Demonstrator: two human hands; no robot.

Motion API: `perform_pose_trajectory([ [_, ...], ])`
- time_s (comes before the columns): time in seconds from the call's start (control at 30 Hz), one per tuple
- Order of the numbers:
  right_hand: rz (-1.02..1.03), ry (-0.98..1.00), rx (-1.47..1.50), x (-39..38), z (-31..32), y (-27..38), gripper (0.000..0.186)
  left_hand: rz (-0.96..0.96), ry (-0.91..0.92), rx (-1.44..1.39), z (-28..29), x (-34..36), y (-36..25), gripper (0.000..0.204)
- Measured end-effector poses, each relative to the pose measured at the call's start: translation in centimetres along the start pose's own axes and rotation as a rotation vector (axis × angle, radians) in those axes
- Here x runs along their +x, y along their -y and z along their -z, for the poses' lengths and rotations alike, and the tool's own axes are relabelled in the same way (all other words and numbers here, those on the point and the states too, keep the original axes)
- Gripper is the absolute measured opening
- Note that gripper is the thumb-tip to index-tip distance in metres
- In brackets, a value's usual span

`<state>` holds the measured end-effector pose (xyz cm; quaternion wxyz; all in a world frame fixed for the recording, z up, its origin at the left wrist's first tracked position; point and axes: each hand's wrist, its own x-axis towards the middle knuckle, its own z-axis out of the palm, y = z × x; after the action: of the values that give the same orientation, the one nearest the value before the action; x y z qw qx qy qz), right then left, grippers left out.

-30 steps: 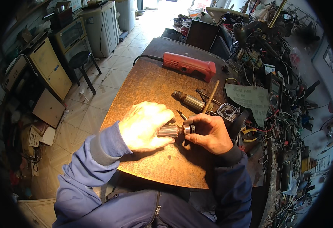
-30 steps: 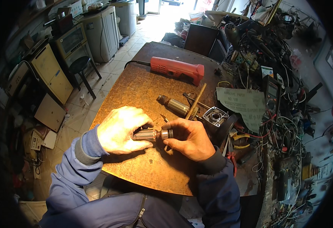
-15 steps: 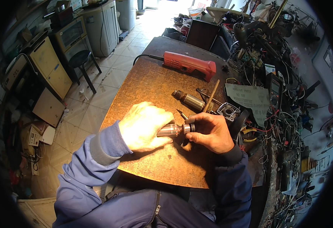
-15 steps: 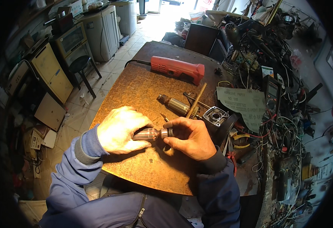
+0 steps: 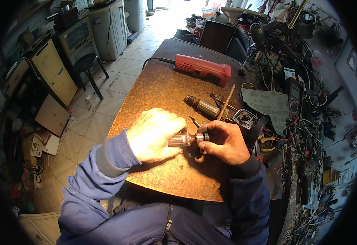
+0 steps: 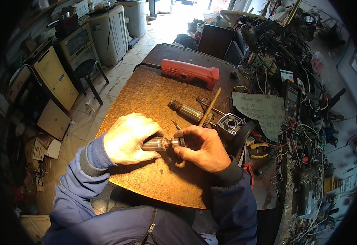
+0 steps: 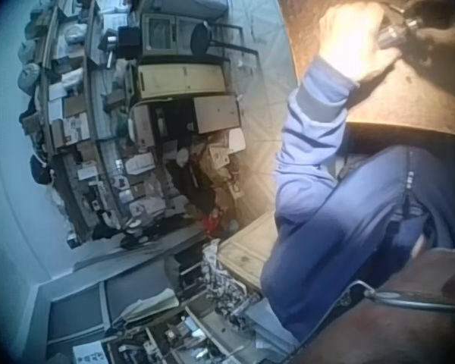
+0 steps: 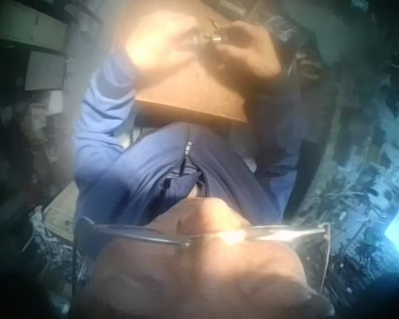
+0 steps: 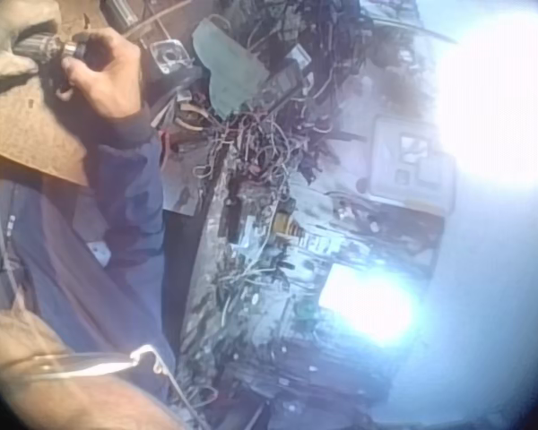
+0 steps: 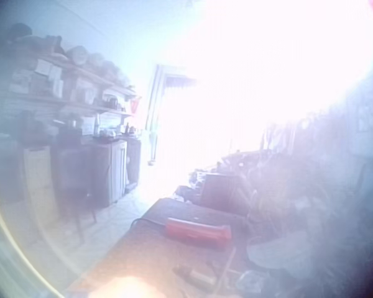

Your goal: The person disassembles a cylindrical electrical component on a workbench, removes a small internal part, and reassembles the unit using a screwdriver and pliers. The person rotates and inspects the component throughout the process.

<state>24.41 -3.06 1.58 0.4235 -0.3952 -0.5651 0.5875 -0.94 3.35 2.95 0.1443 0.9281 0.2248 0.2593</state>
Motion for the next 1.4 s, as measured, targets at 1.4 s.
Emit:
perform_pose_trajectory([
  [1.4,0.020,-0.287,-0.016,0.4,-2.4,-0.9,0.013,-0.031,-0.074,0.096,-0.2,-0.1,-0.9,0.040],
])
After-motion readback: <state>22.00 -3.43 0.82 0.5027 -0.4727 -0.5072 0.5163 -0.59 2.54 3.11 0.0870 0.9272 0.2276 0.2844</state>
